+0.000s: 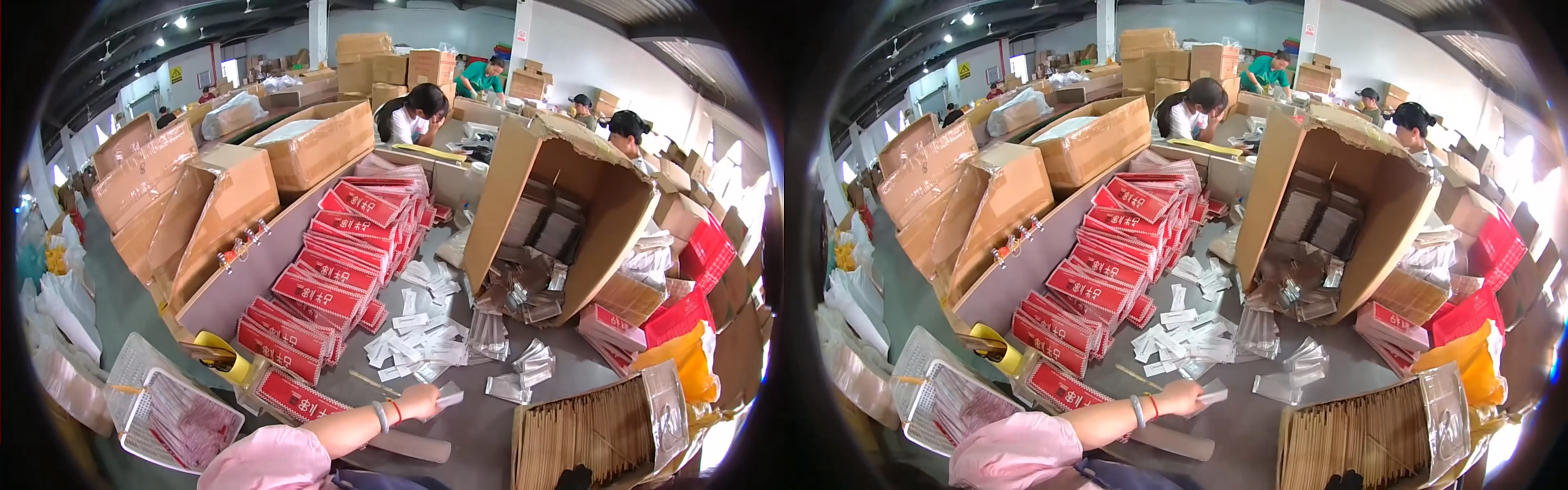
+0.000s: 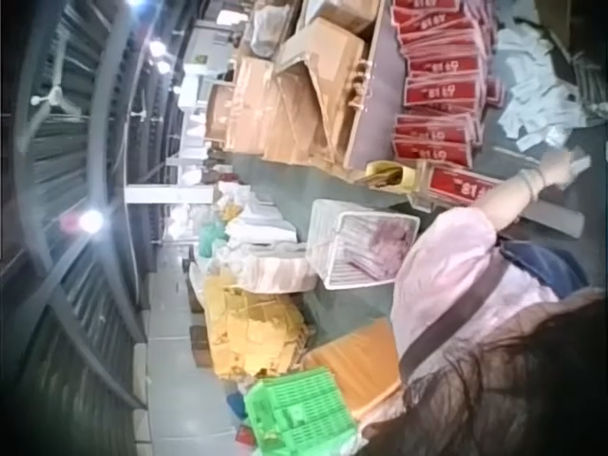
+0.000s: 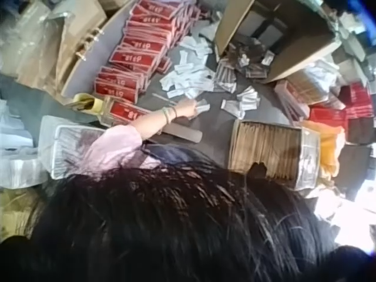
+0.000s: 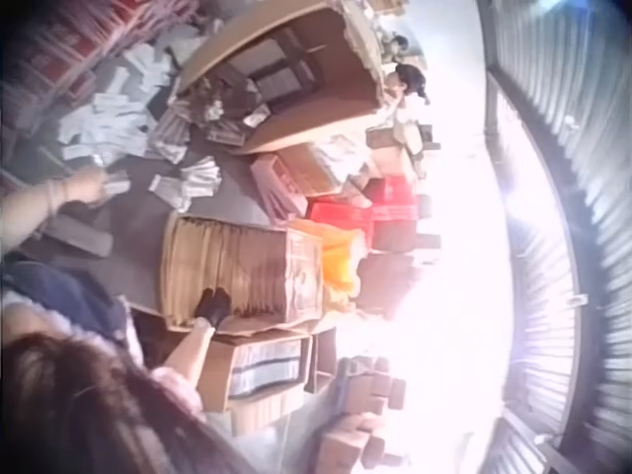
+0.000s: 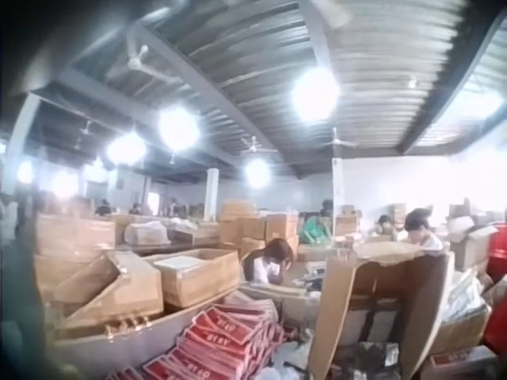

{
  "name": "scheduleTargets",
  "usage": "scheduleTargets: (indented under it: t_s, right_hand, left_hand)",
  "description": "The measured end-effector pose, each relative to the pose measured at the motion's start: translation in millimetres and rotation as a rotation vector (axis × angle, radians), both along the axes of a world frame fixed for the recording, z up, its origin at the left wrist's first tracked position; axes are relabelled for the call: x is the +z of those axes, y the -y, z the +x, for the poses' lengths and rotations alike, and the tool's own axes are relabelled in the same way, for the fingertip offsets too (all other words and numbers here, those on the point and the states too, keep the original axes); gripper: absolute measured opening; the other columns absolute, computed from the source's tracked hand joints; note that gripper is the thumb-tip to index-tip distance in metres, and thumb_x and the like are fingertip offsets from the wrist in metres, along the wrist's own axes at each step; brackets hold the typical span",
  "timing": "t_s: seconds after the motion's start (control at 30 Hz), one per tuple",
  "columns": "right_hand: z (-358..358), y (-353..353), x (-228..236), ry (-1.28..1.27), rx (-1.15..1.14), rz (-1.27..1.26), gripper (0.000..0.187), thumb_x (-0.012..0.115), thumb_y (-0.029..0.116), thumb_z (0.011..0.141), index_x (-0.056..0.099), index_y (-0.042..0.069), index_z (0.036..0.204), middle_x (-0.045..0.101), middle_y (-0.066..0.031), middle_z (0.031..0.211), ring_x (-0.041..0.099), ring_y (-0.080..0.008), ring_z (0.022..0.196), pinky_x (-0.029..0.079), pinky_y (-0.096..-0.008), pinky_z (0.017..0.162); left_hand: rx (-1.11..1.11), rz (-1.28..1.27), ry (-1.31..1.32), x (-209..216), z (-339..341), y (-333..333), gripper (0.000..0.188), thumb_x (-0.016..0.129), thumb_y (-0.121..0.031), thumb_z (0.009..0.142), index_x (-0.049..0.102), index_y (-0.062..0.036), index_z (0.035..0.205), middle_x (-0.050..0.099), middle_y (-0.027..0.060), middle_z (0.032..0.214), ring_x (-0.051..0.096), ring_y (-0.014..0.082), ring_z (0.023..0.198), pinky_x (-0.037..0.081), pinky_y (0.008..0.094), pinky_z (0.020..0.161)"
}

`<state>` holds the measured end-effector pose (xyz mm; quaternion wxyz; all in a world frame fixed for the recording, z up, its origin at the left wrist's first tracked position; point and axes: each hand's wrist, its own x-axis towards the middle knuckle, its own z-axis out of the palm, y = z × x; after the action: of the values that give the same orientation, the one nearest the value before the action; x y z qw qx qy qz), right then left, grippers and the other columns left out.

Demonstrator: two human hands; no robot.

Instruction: Packing wooden chopsticks into individual plastic sleeves along with instructional cards.

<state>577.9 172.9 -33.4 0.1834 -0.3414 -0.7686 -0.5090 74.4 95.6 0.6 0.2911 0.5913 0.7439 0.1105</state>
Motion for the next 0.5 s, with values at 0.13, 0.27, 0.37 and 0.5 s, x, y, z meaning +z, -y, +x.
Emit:
scheduleTargets:
  t_s: [0.13, 0.27, 0.37, 0.5]
  right_hand:
    - [-4.8, -6.9, -2.2, -0.180, -0.715, -1.118, 0.036, 0.063, 0.027, 0.085, 0.066, -0.001, 0.108, 0.066, -0.0223, 0.109, 0.059, -0.0394, 0.107, 0.045, -0.0467, 0.096]
    - [-70.3, 1.8, 64.8, -0.798, -0.737, -1.124, 0.042, 0.060, 0.013, 0.088, 0.058, -0.005, 0.126, 0.058, -0.0235, 0.130, 0.052, -0.0390, 0.125, 0.039, -0.0443, 0.108]
    - [-41.5, 8.1, 44.8, -0.988, -0.675, -1.008, 0.042, 0.055, 0.013, 0.092, 0.054, -0.006, 0.130, 0.055, -0.0246, 0.135, 0.050, -0.0401, 0.127, 0.039, -0.0434, 0.108]
    - [-54.4, 13.8, 50.5, -1.258, -0.502, -0.898, 0.040, 0.049, 0.011, 0.096, 0.052, -0.008, 0.132, 0.055, -0.0269, 0.134, 0.052, -0.0389, 0.126, 0.042, -0.0395, 0.105]
  left_hand:
    - [0.056, 0.268, -0.215, -6.7, 18.6, 14.0, 0.041, 0.077, -0.039, 0.075, 0.066, -0.0052, 0.095, 0.064, 0.0180, 0.098, 0.064, 0.0376, 0.093, 0.052, 0.0485, 0.077]
    - [0.173, 0.269, -0.196, -14.6, 8.1, 24.8, 0.049, 0.083, -0.035, 0.067, 0.060, -0.0043, 0.099, 0.063, 0.0173, 0.098, 0.062, 0.0375, 0.092, 0.052, 0.0490, 0.076]
    - [0.117, 0.176, -0.155, -1.1, 10.6, 11.4, 0.039, 0.083, -0.029, 0.067, 0.063, -0.0071, 0.092, 0.066, 0.0138, 0.097, 0.064, 0.0350, 0.094, 0.053, 0.0472, 0.077]
    - [0.099, 0.263, 0.084, -15.4, 2.6, 23.6, 0.028, 0.077, -0.019, 0.074, 0.060, -0.0071, 0.092, 0.066, 0.0145, 0.085, 0.065, 0.0368, 0.084, 0.051, 0.0464, 0.074]
